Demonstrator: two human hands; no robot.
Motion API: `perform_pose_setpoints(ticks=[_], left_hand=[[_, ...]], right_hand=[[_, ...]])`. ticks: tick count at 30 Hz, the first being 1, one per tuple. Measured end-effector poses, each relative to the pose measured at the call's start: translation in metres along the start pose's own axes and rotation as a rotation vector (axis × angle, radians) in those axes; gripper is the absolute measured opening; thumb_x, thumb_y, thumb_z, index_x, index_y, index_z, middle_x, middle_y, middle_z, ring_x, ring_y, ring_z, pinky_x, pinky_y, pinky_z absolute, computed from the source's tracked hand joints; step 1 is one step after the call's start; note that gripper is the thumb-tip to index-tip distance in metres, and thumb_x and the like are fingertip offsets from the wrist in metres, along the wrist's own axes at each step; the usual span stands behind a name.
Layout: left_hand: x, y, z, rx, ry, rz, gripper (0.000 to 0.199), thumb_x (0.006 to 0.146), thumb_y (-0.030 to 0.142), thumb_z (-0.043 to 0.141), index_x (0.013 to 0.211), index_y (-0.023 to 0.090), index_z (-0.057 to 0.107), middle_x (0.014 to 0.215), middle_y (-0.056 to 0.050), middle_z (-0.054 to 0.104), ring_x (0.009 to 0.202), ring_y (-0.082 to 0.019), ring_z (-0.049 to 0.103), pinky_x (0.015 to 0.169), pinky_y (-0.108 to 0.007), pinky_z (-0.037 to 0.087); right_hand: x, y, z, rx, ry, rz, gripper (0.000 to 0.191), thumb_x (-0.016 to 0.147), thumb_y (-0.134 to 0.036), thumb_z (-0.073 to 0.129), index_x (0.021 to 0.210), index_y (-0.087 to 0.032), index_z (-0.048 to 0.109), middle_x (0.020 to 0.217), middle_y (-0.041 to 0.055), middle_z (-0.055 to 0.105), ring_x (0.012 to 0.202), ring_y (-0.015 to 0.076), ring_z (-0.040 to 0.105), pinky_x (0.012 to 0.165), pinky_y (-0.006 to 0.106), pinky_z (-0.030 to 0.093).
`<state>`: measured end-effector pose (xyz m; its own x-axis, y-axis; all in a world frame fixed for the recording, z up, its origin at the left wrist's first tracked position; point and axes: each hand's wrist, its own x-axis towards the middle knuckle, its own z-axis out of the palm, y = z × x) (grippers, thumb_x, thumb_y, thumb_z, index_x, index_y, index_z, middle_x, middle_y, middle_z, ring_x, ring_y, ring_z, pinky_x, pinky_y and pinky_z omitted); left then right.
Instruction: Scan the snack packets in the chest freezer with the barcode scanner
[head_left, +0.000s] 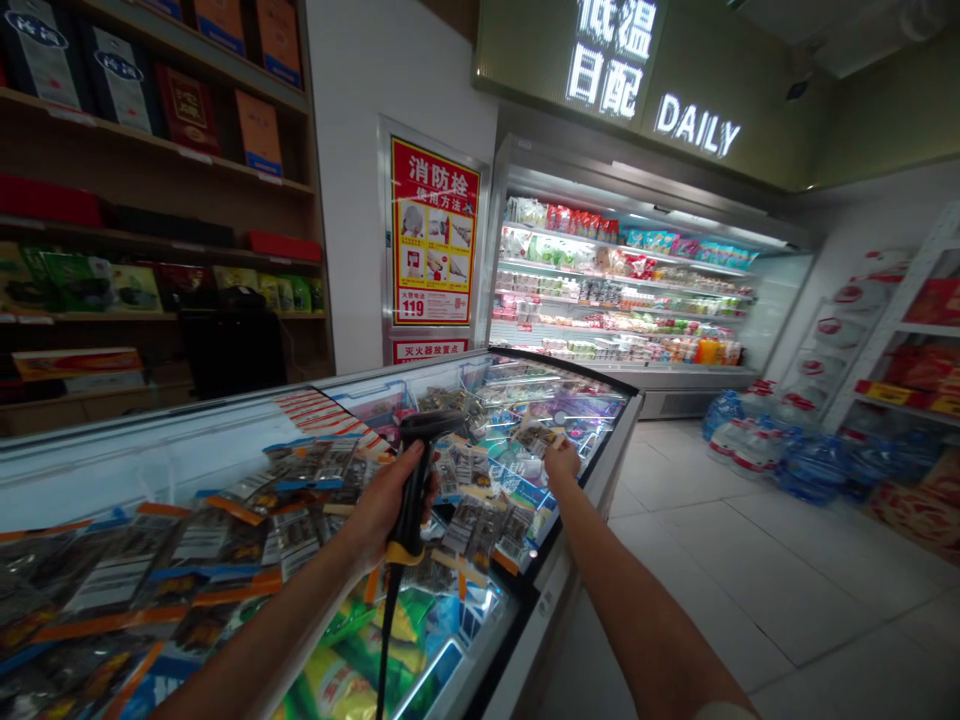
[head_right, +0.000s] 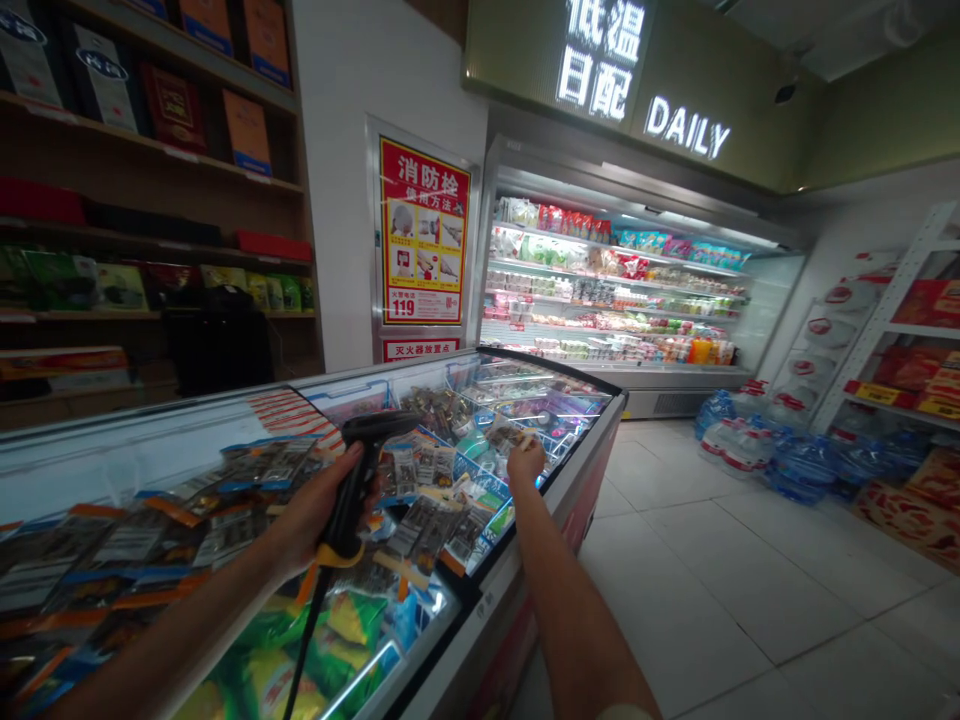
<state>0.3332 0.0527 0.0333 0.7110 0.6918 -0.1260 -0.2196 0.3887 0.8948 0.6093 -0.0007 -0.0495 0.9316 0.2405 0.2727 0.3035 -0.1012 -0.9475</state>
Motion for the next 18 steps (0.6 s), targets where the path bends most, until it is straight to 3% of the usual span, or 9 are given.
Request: perform_pose_setpoints(ticks=[3,5,10,14,16,18], left_hand=[[0.003,0.004,-0.004,-0.005,0.049,-0.002,0.025,0.074,0.041,0.053,0.075,0.015,0.054,0.052,0.003,0.053,0.038,-0.007,0.048,0.035,-0.017,0.04],[0.003,0.006,-0.006,0.0,0.055,-0.004,0.025,0.075,0.041,0.052,0.074,0.015,0.053,0.051,0.003,0.053,0.037,-0.007,0.048,0.035,-0.017,0.039],[0.003,0.004,-0.004,0.004,0.021,0.002,0.024,0.075,0.04,0.051,0.076,0.016,0.054,0.052,0.003,0.053,0.037,-0.007,0.048,0.034,-0.017,0.038],[0.001,0.002,-0.002,0.036,0.011,-0.001,0.025,0.074,0.041,0.052,0.074,0.016,0.054,0.051,0.002,0.053,0.038,-0.008,0.048,0.034,-0.018,0.039],[0.001,0.002,-0.001,0.046,0.011,0.002,0.025,0.074,0.04,0.052,0.075,0.016,0.055,0.051,0.002,0.053,0.038,-0.008,0.049,0.035,-0.018,0.04],[0.0,0.002,-0.002,0.045,0.011,0.002,0.025,0.074,0.04,0.052,0.076,0.015,0.055,0.053,0.001,0.054,0.039,-0.008,0.049,0.035,-0.018,0.04]], right_hand=[[-0.007,-0.012,0.0,-0.13,0.109,-0.026,0.044,0.063,-0.018,0.05,0.107,-0.011,0.05,0.118,0.0181,0.048,0.117,0.031,0.036,0.092,0.042,0.031],[-0.019,-0.021,0.005,-0.248,0.082,-0.093,0.045,0.065,-0.023,0.052,0.108,-0.011,0.053,0.128,0.0177,0.039,0.12,0.0316,0.031,0.095,0.042,0.028],[-0.044,-0.032,0.016,-0.679,-0.136,-0.23,0.048,0.071,-0.034,0.052,0.114,-0.014,0.053,0.134,0.0174,0.032,0.12,0.0351,0.03,0.091,0.047,0.029],[-0.039,-0.032,0.02,-0.826,-0.396,-0.453,0.04,0.079,-0.033,0.044,0.118,-0.027,0.05,0.135,0.0072,0.035,0.125,0.0283,0.024,0.095,0.049,0.022],[-0.031,-0.029,0.019,-0.875,-0.51,-0.445,0.033,0.082,-0.032,0.039,0.111,-0.03,0.055,0.128,0.0053,0.045,0.122,0.0266,0.031,0.094,0.051,0.022],[-0.02,-0.026,0.014,-0.904,-0.496,-0.388,0.03,0.081,-0.029,0.04,0.104,-0.028,0.059,0.122,0.0062,0.05,0.118,0.027,0.036,0.093,0.053,0.022]])
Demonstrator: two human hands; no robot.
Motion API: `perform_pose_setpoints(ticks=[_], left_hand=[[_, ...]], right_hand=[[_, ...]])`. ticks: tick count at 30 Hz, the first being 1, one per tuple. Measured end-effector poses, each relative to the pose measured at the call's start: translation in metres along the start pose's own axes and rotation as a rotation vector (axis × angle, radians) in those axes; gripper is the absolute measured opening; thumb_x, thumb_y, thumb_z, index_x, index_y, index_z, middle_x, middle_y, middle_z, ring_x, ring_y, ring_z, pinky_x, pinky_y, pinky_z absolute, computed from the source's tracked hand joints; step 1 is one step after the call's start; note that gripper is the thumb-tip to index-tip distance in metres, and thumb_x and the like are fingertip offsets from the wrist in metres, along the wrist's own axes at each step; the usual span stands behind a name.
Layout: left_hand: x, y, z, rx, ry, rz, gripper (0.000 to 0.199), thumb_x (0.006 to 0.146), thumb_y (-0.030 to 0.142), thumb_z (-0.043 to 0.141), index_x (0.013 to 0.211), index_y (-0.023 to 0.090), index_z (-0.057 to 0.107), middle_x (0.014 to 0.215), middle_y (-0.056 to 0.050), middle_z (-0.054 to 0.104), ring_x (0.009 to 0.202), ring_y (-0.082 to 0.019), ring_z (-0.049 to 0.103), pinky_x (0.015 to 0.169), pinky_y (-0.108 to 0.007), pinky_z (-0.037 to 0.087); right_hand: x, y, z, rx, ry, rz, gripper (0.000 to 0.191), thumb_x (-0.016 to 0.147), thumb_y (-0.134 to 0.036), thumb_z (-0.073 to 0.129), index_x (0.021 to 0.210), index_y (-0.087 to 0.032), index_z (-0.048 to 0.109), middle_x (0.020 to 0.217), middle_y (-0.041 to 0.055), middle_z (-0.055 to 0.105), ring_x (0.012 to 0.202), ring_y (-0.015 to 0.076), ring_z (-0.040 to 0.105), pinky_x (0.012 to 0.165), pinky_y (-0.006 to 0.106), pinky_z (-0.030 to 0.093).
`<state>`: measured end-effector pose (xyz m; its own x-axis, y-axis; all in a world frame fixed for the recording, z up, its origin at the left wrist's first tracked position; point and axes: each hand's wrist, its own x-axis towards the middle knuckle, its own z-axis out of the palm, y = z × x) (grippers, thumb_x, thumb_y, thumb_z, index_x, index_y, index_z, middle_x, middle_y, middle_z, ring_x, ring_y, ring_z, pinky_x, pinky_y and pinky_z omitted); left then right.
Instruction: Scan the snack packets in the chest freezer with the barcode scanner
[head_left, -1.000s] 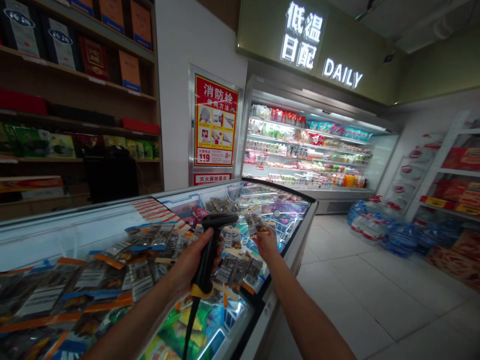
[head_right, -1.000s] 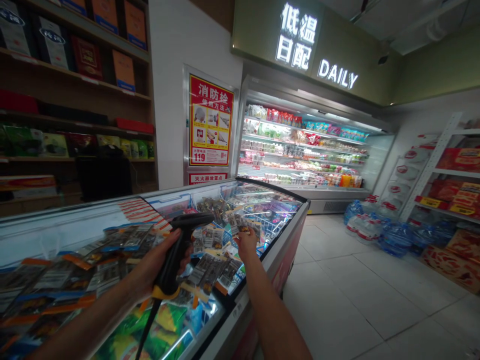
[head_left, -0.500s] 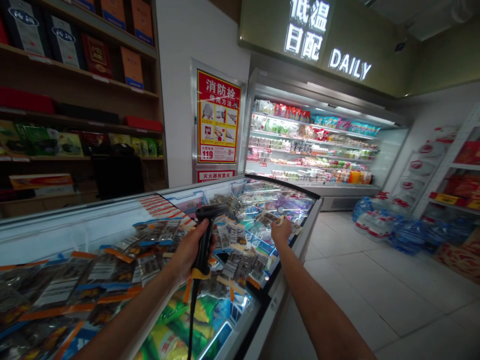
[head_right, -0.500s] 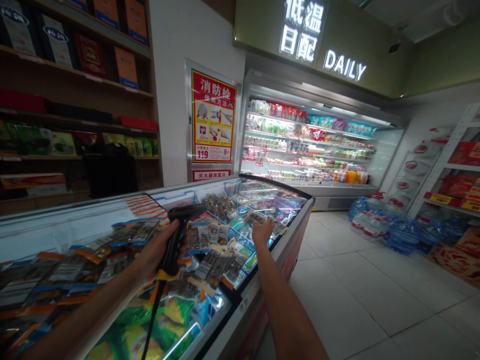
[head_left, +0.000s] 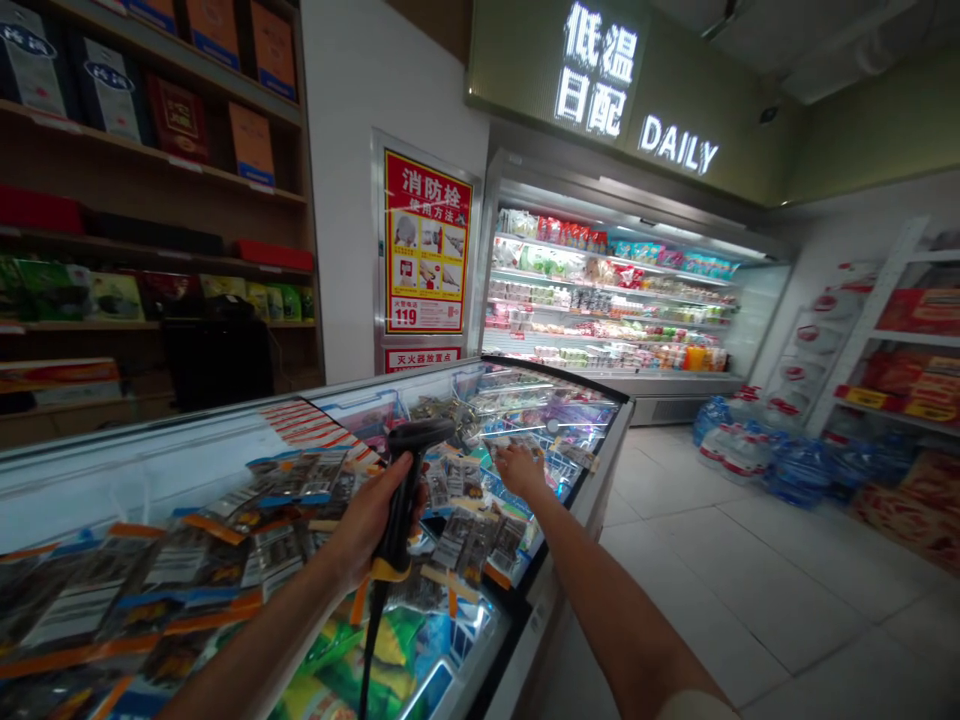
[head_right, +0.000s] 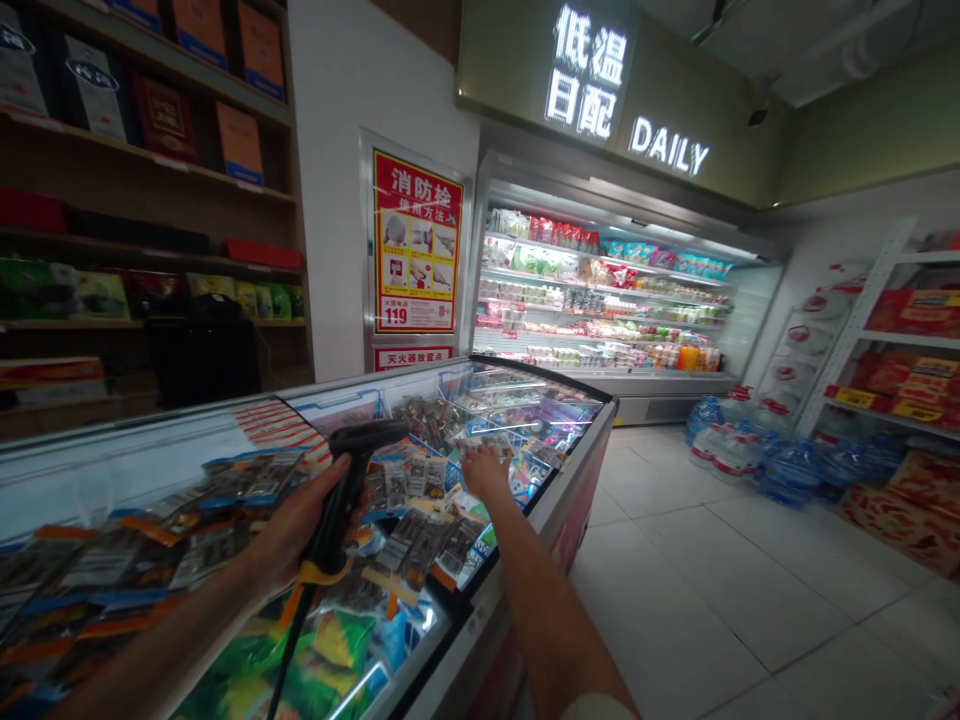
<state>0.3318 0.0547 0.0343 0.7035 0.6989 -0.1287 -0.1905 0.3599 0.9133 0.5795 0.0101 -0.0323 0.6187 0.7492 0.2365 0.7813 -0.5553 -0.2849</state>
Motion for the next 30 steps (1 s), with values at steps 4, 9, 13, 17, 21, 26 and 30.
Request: perform_pose_setpoints(ticks=[4,9,13,17,21,26,30], left_hand=[[0.001,-0.001,-0.001,-0.01,-0.004,0.005,0.026,0.075,0.041,0.052,0.078,0.015,0.055,0.053,0.001,0.055,0.039,-0.008,0.049,0.035,-0.018,0.04],[0.004,-0.005,-0.002,-0.007,0.001,0.011,0.028,0.073,0.041,0.054,0.079,0.015,0.056,0.053,0.001,0.055,0.04,-0.008,0.05,0.036,-0.017,0.041],[0.001,-0.005,-0.001,0.018,-0.009,0.007,0.03,0.073,0.042,0.054,0.085,0.014,0.057,0.054,0.001,0.055,0.039,-0.007,0.049,0.035,-0.016,0.039],[-0.003,-0.004,0.002,0.04,-0.031,0.014,0.033,0.073,0.043,0.053,0.086,0.013,0.058,0.055,0.0,0.056,0.04,-0.007,0.049,0.036,-0.017,0.039],[-0.003,-0.004,0.004,0.026,-0.043,-0.002,0.034,0.072,0.045,0.053,0.085,0.014,0.057,0.055,0.0,0.056,0.041,-0.008,0.049,0.037,-0.017,0.039],[-0.004,-0.004,0.004,0.042,-0.057,-0.022,0.035,0.07,0.047,0.055,0.081,0.013,0.057,0.056,-0.001,0.056,0.042,-0.007,0.049,0.037,-0.016,0.037],[-0.007,-0.004,0.006,0.052,-0.091,-0.017,0.036,0.068,0.048,0.057,0.078,0.014,0.057,0.057,0.0,0.056,0.043,-0.007,0.049,0.037,-0.016,0.037]], right_hand=[[0.004,0.014,-0.011,-0.026,0.097,0.149,0.034,0.08,-0.022,0.04,0.109,-0.019,0.056,0.131,0.0141,0.041,0.121,0.0314,0.032,0.091,0.055,0.021],[-0.004,-0.017,-0.009,0.04,0.072,0.19,0.04,0.074,-0.047,0.047,0.086,-0.014,0.065,0.097,0.0191,0.062,0.095,0.0304,0.055,0.076,0.041,0.039],[-0.011,-0.048,0.006,0.273,-0.032,0.183,0.037,0.045,-0.051,0.07,0.057,-0.017,0.062,0.077,0.0158,0.065,0.08,0.0302,0.06,0.065,0.037,0.041],[-0.008,-0.045,0.018,0.662,0.091,0.26,0.023,0.038,-0.027,0.074,0.046,-0.018,0.055,0.058,0.0075,0.062,0.067,0.0247,0.059,0.057,0.03,0.04],[-0.002,-0.026,0.021,0.837,0.228,0.293,0.021,0.056,-0.024,0.059,0.075,-0.015,0.063,0.064,0.0029,0.063,0.063,0.0174,0.059,0.055,0.025,0.041],[-0.001,-0.016,0.021,0.99,0.373,0.304,0.035,0.058,-0.018,0.053,0.092,-0.011,0.061,0.072,0.004,0.065,0.066,0.0167,0.059,0.059,0.025,0.043],[0.0,-0.016,0.024,1.038,0.401,0.302,0.038,0.056,-0.017,0.054,0.092,-0.01,0.061,0.069,0.0041,0.064,0.063,0.0168,0.059,0.058,0.025,0.044]])
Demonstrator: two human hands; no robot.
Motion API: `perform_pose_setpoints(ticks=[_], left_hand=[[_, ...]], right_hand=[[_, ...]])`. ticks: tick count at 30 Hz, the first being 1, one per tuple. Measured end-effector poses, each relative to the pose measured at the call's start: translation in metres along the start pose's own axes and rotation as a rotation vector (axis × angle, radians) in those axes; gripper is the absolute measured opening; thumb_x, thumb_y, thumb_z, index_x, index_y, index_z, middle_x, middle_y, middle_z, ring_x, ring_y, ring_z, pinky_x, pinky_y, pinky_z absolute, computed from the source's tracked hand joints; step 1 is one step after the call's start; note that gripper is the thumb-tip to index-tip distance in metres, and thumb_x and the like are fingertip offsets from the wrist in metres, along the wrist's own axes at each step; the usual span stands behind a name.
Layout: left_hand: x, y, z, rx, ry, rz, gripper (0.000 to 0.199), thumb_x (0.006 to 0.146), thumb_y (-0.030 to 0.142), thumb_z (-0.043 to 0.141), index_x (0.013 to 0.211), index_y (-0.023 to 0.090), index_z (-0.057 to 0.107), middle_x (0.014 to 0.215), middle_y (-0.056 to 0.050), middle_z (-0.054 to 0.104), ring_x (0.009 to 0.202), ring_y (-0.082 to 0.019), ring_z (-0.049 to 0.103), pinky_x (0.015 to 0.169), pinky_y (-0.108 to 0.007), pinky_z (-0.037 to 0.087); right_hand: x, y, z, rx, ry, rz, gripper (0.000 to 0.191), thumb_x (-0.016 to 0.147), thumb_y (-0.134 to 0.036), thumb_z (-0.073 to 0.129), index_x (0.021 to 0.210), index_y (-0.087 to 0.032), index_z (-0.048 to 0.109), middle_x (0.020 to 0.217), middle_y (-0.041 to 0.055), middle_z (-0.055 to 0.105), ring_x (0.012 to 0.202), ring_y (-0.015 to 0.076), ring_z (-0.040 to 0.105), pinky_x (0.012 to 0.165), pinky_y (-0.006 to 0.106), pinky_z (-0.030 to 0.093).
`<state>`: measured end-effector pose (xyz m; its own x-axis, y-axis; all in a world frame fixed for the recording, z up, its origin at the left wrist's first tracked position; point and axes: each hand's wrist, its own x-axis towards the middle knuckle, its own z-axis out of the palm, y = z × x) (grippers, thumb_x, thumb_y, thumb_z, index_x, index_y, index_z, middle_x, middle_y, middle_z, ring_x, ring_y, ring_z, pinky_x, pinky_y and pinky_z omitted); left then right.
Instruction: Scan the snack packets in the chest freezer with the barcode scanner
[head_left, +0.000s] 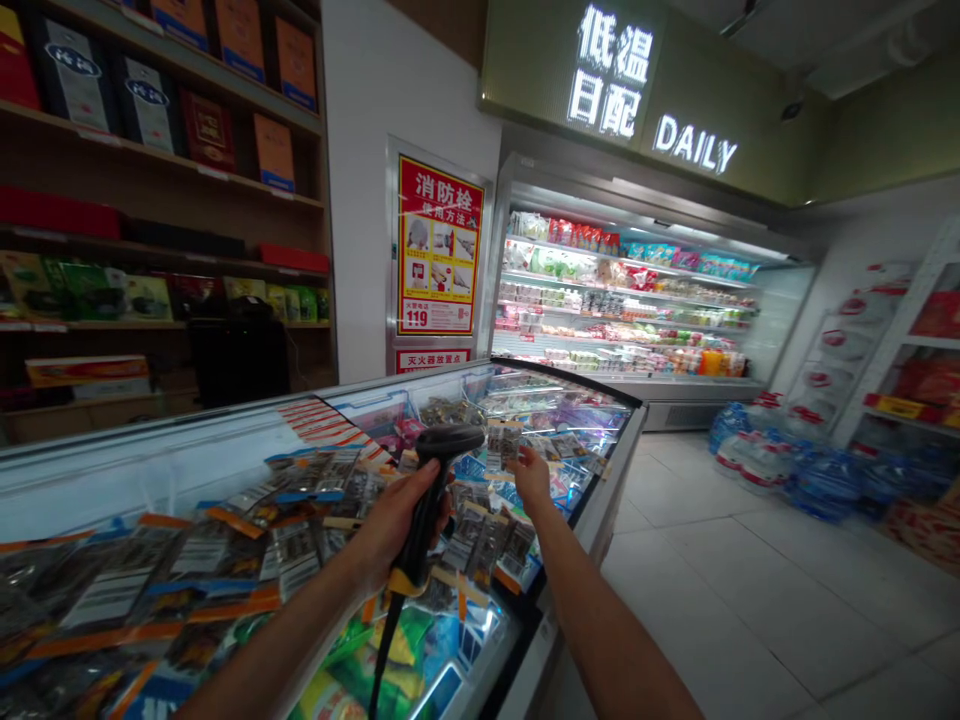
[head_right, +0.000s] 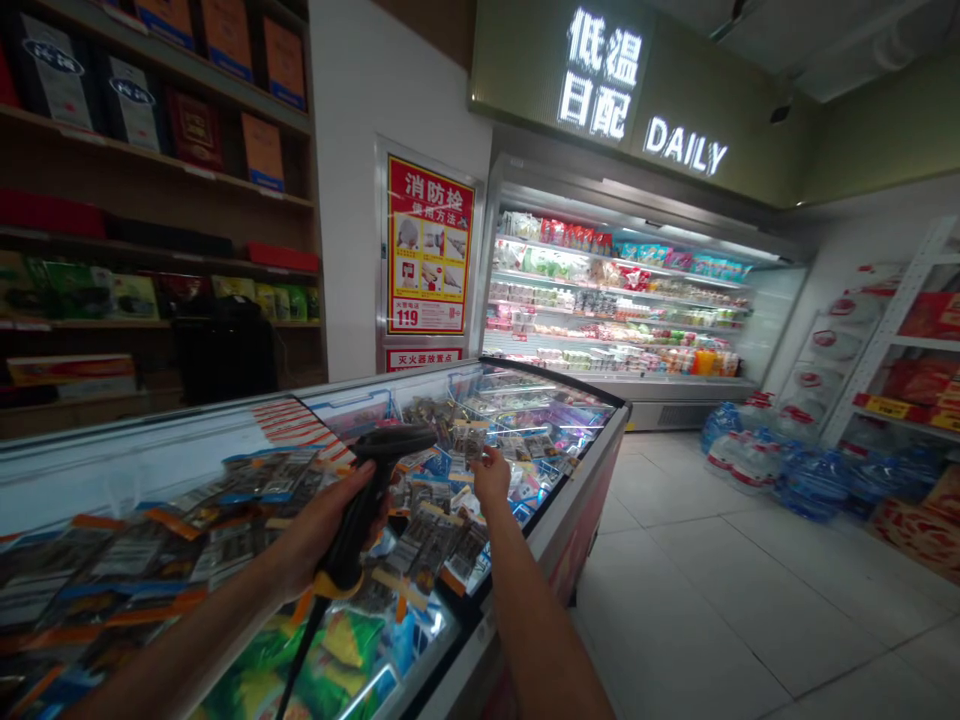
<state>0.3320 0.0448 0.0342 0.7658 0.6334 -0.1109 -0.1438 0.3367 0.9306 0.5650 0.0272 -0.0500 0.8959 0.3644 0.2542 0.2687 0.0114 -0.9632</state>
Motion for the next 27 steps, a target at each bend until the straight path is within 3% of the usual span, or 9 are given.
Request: perform_pose_setpoints(ticks=[6,12,15,19,21,24,27], left_hand=[[-0.001,0.0,0.002,-0.022,-0.008,0.012,0.035,0.067,0.048,0.058,0.078,0.015,0.056,0.056,0.001,0.055,0.041,-0.007,0.048,0.036,-0.016,0.036],[0.001,-0.001,-0.001,-0.021,0.01,0.03,0.036,0.066,0.048,0.058,0.078,0.014,0.056,0.054,0.001,0.055,0.041,-0.007,0.047,0.036,-0.017,0.036],[0.003,-0.003,-0.003,-0.005,0.04,0.036,0.034,0.067,0.048,0.057,0.073,0.014,0.055,0.054,0.001,0.055,0.04,-0.007,0.047,0.036,-0.017,0.037],[0.007,-0.003,-0.006,0.023,0.079,0.037,0.033,0.069,0.047,0.055,0.066,0.014,0.054,0.051,0.001,0.053,0.039,-0.007,0.048,0.034,-0.017,0.037],[0.008,-0.003,-0.007,0.028,0.096,0.042,0.033,0.07,0.046,0.054,0.066,0.014,0.054,0.05,0.001,0.053,0.039,-0.007,0.048,0.034,-0.017,0.037],[0.008,-0.003,-0.008,0.031,0.103,0.05,0.033,0.07,0.046,0.055,0.065,0.014,0.053,0.05,0.0,0.054,0.038,-0.007,0.047,0.034,-0.017,0.037],[0.008,-0.003,-0.008,0.035,0.088,0.06,0.033,0.067,0.047,0.057,0.068,0.014,0.054,0.053,0.0,0.055,0.039,-0.007,0.047,0.035,-0.017,0.037]], right_hand=[[0.0,0.003,0.003,-0.012,-0.002,-0.013,0.037,0.058,-0.017,0.054,0.094,-0.012,0.061,0.069,0.0032,0.065,0.063,0.0162,0.06,0.057,0.024,0.044],[0.011,0.01,-0.008,-0.179,0.067,0.027,0.036,0.06,-0.018,0.053,0.093,-0.012,0.063,0.071,0.006,0.067,0.068,0.021,0.062,0.061,0.028,0.045],[0.016,0.006,-0.017,-0.289,0.163,0.045,0.04,0.063,-0.017,0.05,0.101,-0.009,0.06,0.089,0.0133,0.066,0.086,0.0258,0.06,0.073,0.033,0.043],[0.005,-0.014,-0.02,-0.428,0.252,-0.045,0.042,0.066,-0.02,0.051,0.106,-0.011,0.058,0.122,0.0172,0.049,0.115,0.0296,0.041,0.089,0.037,0.034],[-0.008,-0.025,-0.017,-0.577,0.126,-0.094,0.034,0.067,-0.031,0.054,0.096,-0.015,0.063,0.115,0.0154,0.054,0.11,0.0302,0.045,0.086,0.039,0.035],[-0.028,-0.035,-0.008,-0.836,-0.234,-0.053,0.041,0.062,-0.055,0.055,0.073,-0.016,0.066,0.084,0.0143,0.065,0.087,0.0293,0.058,0.073,0.039,0.039],[-0.039,-0.034,0.0,-0.916,-0.385,-0.079,0.047,0.047,-0.063,0.062,0.056,-0.017,0.061,0.07,0.0122,0.064,0.077,0.0278,0.059,0.066,0.036,0.039]])
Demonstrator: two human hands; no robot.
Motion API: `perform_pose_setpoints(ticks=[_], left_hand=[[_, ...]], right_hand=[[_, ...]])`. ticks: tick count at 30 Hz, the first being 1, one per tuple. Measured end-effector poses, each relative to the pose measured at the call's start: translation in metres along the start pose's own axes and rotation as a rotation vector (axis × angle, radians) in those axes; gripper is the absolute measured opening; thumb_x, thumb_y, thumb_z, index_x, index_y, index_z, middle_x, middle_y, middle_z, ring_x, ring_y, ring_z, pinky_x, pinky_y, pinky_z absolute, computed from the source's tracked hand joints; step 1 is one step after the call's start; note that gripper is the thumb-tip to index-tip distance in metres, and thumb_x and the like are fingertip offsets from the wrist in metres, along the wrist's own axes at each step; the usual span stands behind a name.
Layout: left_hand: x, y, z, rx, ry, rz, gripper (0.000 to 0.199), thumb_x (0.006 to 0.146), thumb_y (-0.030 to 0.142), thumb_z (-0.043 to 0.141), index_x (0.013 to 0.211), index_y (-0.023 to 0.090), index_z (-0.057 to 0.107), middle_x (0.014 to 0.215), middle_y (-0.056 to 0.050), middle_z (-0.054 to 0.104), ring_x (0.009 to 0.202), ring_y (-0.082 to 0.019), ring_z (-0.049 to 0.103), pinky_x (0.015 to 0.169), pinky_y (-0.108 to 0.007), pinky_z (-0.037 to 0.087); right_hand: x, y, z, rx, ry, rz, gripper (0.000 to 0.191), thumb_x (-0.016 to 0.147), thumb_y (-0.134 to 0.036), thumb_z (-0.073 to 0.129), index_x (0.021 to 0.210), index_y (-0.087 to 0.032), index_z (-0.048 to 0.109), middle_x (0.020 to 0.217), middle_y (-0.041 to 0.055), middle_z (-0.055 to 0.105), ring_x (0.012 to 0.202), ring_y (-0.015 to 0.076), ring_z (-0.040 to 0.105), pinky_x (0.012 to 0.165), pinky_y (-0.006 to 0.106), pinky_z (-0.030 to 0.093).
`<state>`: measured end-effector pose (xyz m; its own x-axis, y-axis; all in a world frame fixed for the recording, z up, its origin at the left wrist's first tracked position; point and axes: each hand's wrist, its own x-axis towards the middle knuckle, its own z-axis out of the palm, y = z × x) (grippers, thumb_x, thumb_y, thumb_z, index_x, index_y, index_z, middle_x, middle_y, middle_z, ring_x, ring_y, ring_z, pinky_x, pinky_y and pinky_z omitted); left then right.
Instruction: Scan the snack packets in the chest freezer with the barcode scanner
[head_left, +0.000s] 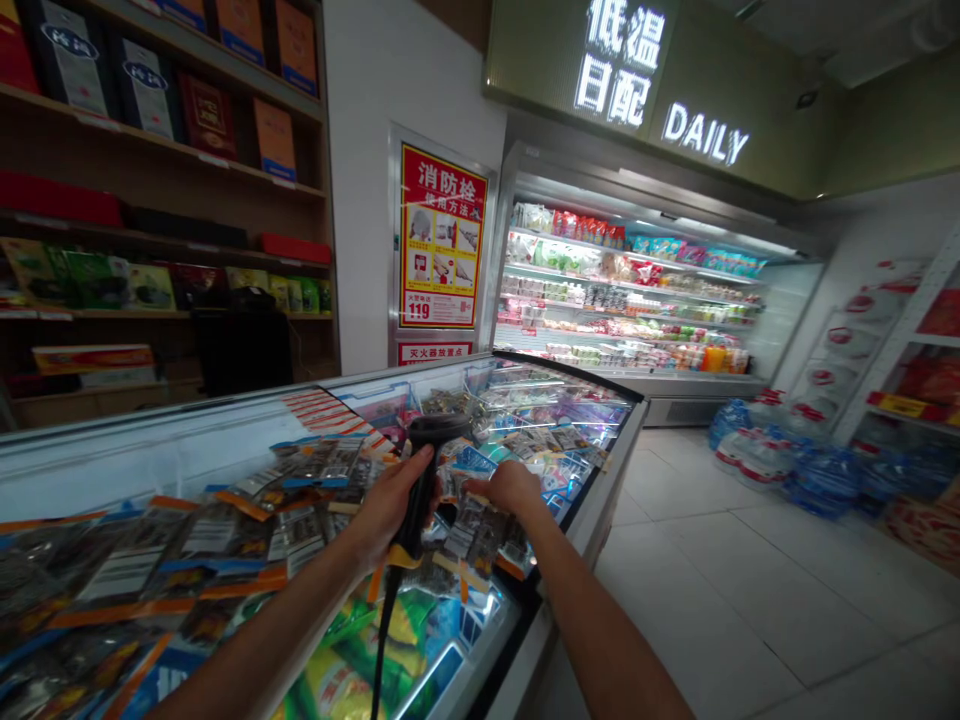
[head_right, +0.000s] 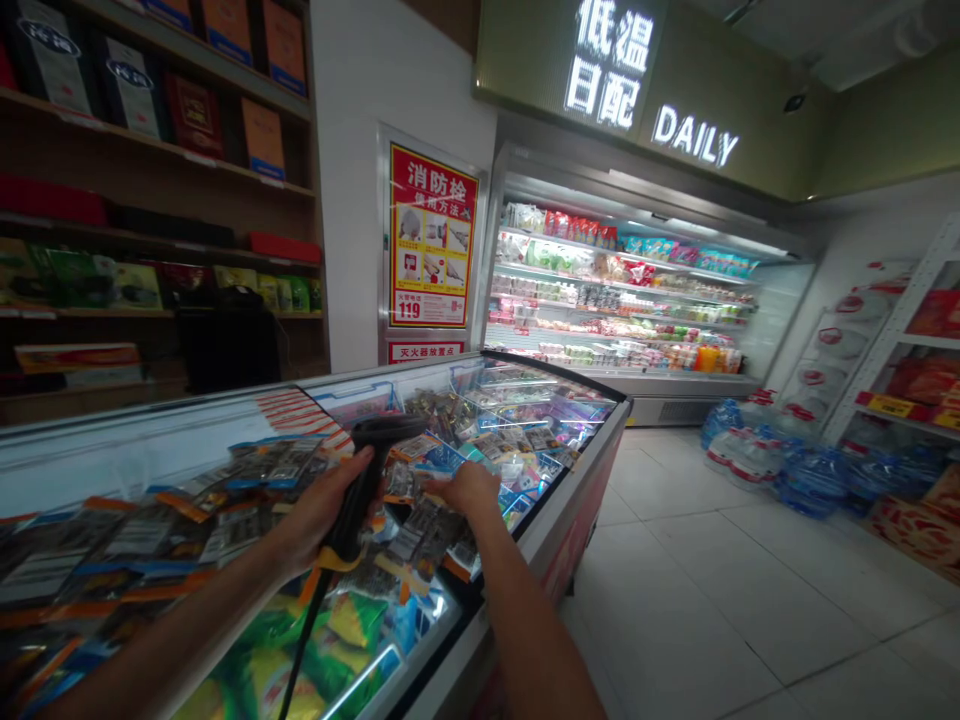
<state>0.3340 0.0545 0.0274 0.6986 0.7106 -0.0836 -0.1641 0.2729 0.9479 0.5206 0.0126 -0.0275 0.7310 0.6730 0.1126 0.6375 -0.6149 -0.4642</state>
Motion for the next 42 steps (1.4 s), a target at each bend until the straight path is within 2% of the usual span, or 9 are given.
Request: perform_pose_setpoints(ticks=[2,5,9,12,16,22,27,32,42], left_hand=[[0.001,-0.001,-0.001,0.015,-0.015,0.014,0.035,0.066,0.049,0.057,0.068,0.014,0.054,0.053,0.0,0.055,0.039,-0.007,0.047,0.035,-0.017,0.036],[0.004,-0.003,-0.003,0.049,-0.031,0.039,0.039,0.063,0.053,0.057,0.064,0.014,0.053,0.052,0.0,0.055,0.038,-0.007,0.046,0.035,-0.018,0.035],[0.008,-0.004,-0.005,0.063,0.013,0.06,0.04,0.059,0.053,0.06,0.065,0.015,0.052,0.052,0.001,0.055,0.038,-0.008,0.047,0.035,-0.018,0.035],[0.008,-0.004,-0.004,0.063,0.02,0.061,0.039,0.059,0.053,0.061,0.066,0.015,0.052,0.052,0.001,0.056,0.038,-0.008,0.047,0.035,-0.019,0.035],[0.006,-0.003,-0.003,0.087,-0.001,0.071,0.039,0.061,0.053,0.059,0.061,0.014,0.053,0.05,0.0,0.055,0.038,-0.008,0.047,0.036,-0.019,0.035],[0.001,-0.001,-0.001,0.079,-0.028,0.03,0.04,0.061,0.053,0.059,0.059,0.013,0.053,0.05,-0.001,0.055,0.038,-0.008,0.047,0.036,-0.018,0.034],[-0.002,0.0,0.004,0.068,-0.034,0.01,0.04,0.059,0.053,0.06,0.063,0.014,0.052,0.051,0.0,0.055,0.038,-0.008,0.047,0.035,-0.018,0.034],[-0.002,-0.002,0.004,0.095,-0.085,-0.006,0.041,0.059,0.054,0.06,0.064,0.014,0.053,0.051,0.0,0.056,0.038,-0.008,0.048,0.034,-0.018,0.034],[-0.002,-0.003,0.003,0.104,-0.111,-0.005,0.04,0.061,0.053,0.06,0.067,0.014,0.055,0.053,-0.001,0.057,0.039,-0.008,0.048,0.035,-0.018,0.035]], right_hand=[[0.001,-0.001,0.007,0.115,-0.002,-0.047,0.041,0.041,-0.056,0.069,0.046,-0.018,0.056,0.06,0.0076,0.06,0.07,0.0246,0.058,0.061,0.031,0.037],[0.008,0.001,0.014,0.487,0.037,-0.028,0.031,0.038,-0.035,0.075,0.041,-0.018,0.049,0.045,-0.0012,0.049,0.056,0.0168,0.052,0.052,0.025,0.034],[0.015,0.006,0.014,0.717,0.175,0.05,0.018,0.058,-0.031,0.061,0.068,-0.017,0.056,0.052,-0.0037,0.049,0.053,0.0119,0.05,0.048,0.022,0.036],[0.015,0.009,0.008,0.968,0.225,0.136,0.03,0.061,-0.023,0.056,0.09,-0.019,0.051,0.059,-0.0043,0.052,0.052,0.0117,0.052,0.046,0.022,0.041],[0.015,0.013,0.003,1.404,0.198,0.256,0.03,0.053,-0.01,0.057,0.081,-0.02,0.048,0.053,-0.007,0.051,0.047,0.0121,0.053,0.044,0.026,0.047],[0.022,0.019,0.006,1.583,0.203,0.278,0.023,0.055,-0.013,0.059,0.074,-0.02,0.047,0.056,-0.005,0.058,0.053,0.0135,0.059,0.051,0.028,0.052],[0.028,0.027,0.005,1.687,0.282,0.288,0.023,0.06,-0.022,0.062,0.077,-0.02,0.046,0.062,-0.003,0.062,0.06,0.0141,0.064,0.055,0.025,0.051],[0.029,0.028,0.004,1.721,0.313,0.28,0.03,0.06,-0.016,0.064,0.083,-0.021,0.045,0.063,-0.0048,0.063,0.057,0.0128,0.064,0.054,0.024,0.05],[0.026,0.025,0.004,1.734,0.273,0.249,0.024,0.062,-0.013,0.061,0.081,-0.021,0.049,0.06,-0.0046,0.063,0.056,0.0128,0.064,0.051,0.023,0.051]])
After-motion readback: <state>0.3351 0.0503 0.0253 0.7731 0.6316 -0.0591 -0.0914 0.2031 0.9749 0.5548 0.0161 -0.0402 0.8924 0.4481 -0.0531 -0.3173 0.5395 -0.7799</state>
